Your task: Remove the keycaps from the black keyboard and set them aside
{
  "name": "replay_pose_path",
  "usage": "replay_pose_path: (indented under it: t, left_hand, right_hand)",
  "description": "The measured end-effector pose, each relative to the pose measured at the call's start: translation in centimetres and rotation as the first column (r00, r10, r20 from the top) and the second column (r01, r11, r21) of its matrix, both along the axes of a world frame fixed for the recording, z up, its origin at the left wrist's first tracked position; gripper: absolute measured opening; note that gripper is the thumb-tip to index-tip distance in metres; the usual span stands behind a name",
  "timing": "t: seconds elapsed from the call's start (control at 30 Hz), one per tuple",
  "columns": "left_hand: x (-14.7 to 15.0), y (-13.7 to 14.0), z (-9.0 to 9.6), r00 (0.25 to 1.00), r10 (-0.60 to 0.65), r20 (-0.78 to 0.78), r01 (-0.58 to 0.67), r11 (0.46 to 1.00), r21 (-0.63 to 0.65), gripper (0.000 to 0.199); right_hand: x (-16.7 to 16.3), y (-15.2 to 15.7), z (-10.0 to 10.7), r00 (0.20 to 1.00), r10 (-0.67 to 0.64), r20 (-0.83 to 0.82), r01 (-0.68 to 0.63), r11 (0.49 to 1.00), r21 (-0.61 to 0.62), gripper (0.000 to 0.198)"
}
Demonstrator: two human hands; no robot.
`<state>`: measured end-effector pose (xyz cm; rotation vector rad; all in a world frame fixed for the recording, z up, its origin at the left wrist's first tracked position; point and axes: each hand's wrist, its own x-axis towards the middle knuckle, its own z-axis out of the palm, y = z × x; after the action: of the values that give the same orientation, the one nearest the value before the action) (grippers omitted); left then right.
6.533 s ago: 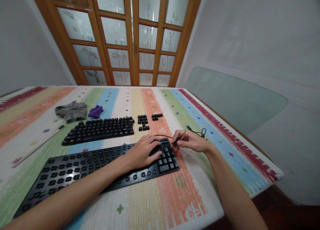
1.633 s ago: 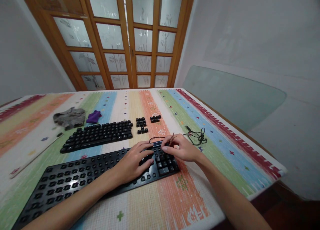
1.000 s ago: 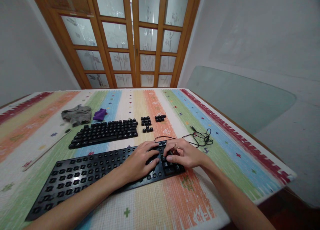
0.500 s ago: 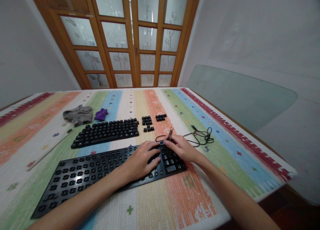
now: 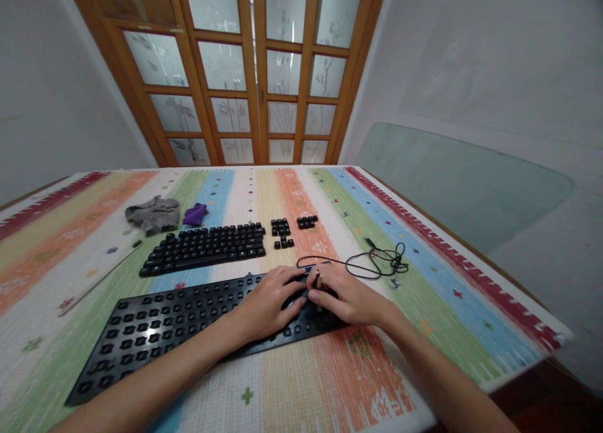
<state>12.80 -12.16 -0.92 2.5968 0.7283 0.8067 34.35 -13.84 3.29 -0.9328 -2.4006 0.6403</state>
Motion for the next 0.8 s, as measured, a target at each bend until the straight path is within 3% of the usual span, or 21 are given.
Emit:
replay_pose_path:
  t: [0.27,0.43,0.63,0.8]
  left_hand:
    - [0.0,0.1,-0.3,1.0,0.001,-0.003,-0.001,1.0,0.015,0.025]
    - [0.0,0.1,-0.4,1.0,0.005,0.0,-0.005,0.999,0.033,0.022]
    - [0.0,0.0,0.1,1.0,-0.007,0.0,0.007,0.999,0.038,0.028]
    - [-0.2,-0.2,1.1,0.996,-0.027,0.08,0.039,0.987,-0.155,0.046]
  right_hand:
    - [-0.2,1.1,-1.2,0.982,-0.159,-0.101,0.149,0.984,-0.103,0.029]
    - [-0.5,1.7,-2.1,0.947,-0.282,-0.155,0.241,0.941,-0.239,0.038]
    - [-0.1,1.3,-1.1,0.918,-0.297,-0.262,0.206,0.924,-0.323,0.046]
    - [-0.1,0.7,-0.4,0.908,-0.224,-0.354,0.121,0.949,-0.292,0.042]
